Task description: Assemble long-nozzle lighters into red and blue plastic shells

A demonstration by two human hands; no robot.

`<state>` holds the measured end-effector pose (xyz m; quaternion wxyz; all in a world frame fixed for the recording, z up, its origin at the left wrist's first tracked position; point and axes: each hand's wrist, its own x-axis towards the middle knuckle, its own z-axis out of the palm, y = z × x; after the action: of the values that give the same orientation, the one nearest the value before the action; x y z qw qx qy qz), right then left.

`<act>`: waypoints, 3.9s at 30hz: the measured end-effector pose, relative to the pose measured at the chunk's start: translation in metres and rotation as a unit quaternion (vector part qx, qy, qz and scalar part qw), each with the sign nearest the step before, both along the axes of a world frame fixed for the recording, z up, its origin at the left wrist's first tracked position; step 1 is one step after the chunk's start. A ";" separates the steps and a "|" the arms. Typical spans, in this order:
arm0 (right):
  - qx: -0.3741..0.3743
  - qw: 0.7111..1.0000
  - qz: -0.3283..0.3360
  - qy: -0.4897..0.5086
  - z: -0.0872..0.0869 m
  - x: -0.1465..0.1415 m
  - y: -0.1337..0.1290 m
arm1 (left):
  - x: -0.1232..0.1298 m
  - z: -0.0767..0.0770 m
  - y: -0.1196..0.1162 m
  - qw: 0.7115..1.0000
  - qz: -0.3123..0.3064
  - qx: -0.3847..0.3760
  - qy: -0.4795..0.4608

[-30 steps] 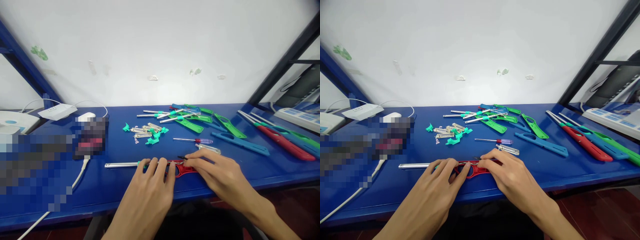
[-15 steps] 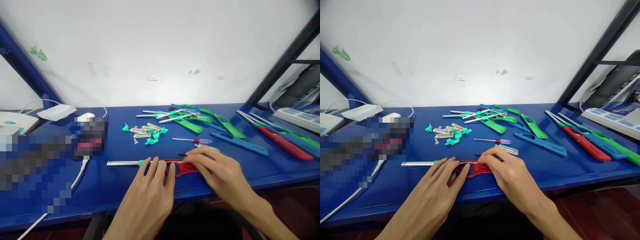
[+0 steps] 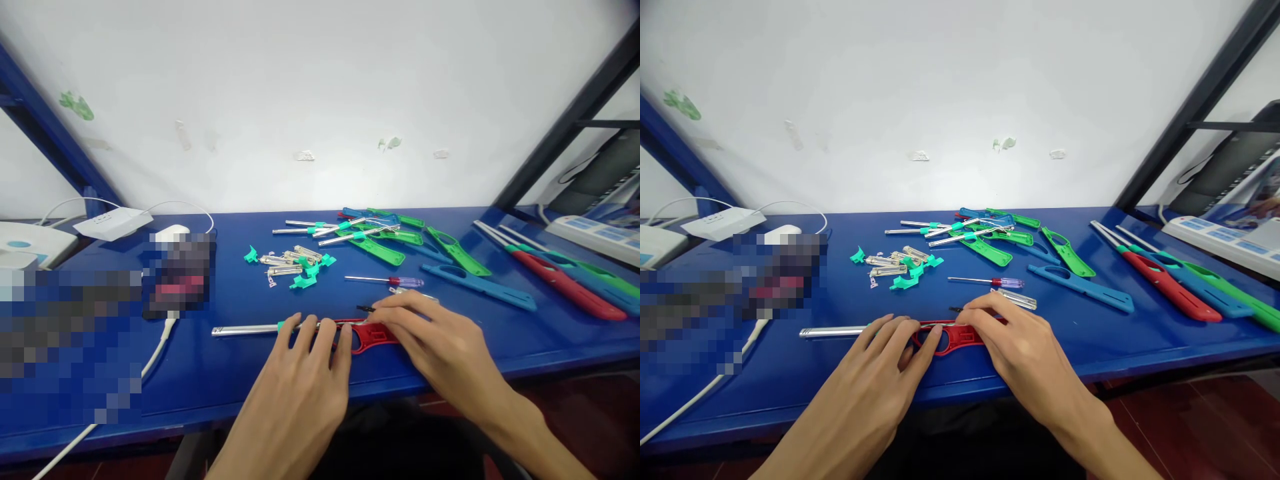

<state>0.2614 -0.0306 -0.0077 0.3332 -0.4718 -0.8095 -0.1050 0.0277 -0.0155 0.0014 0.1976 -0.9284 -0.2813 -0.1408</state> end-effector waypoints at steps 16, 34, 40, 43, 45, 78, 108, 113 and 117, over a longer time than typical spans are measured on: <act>-0.039 0.993 0.060 0.094 0.006 0.004 -0.001 | 0.004 0.000 0.001 1.000 0.008 -0.006 -0.002; -0.172 0.963 0.055 0.201 0.008 0.008 -0.001 | 0.004 0.000 0.001 1.000 0.017 0.011 0.006; -0.246 0.940 0.010 0.234 0.013 0.007 -0.001 | 0.003 -0.002 0.002 1.000 0.008 0.002 -0.003; -0.221 0.948 0.033 0.228 0.013 0.007 -0.003 | 0.002 -0.003 0.001 1.000 0.009 0.002 -0.003; -0.211 0.950 0.043 0.227 0.012 0.008 -0.003 | 0.002 -0.005 0.000 1.000 0.009 0.003 -0.003; -0.127 0.980 0.090 0.122 0.006 0.012 -0.009 | 0.000 -0.002 0.000 0.999 0.002 0.013 -0.034; -0.075 0.984 0.158 -0.010 0.016 0.017 0.001 | 0.000 0.001 0.001 1.000 0.001 0.001 -0.032; -0.055 0.987 0.149 0.000 0.009 0.019 0.000 | -0.001 0.001 0.001 0.999 0.001 0.001 -0.032; -0.079 0.987 0.137 0.014 0.003 0.022 -0.003 | -0.001 0.000 0.001 0.999 0.001 0.008 -0.040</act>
<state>0.2834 -0.0332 -0.0050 0.3173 -0.3827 -0.8676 0.0128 0.0262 -0.0145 0.0016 0.1939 -0.9202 -0.2889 -0.1795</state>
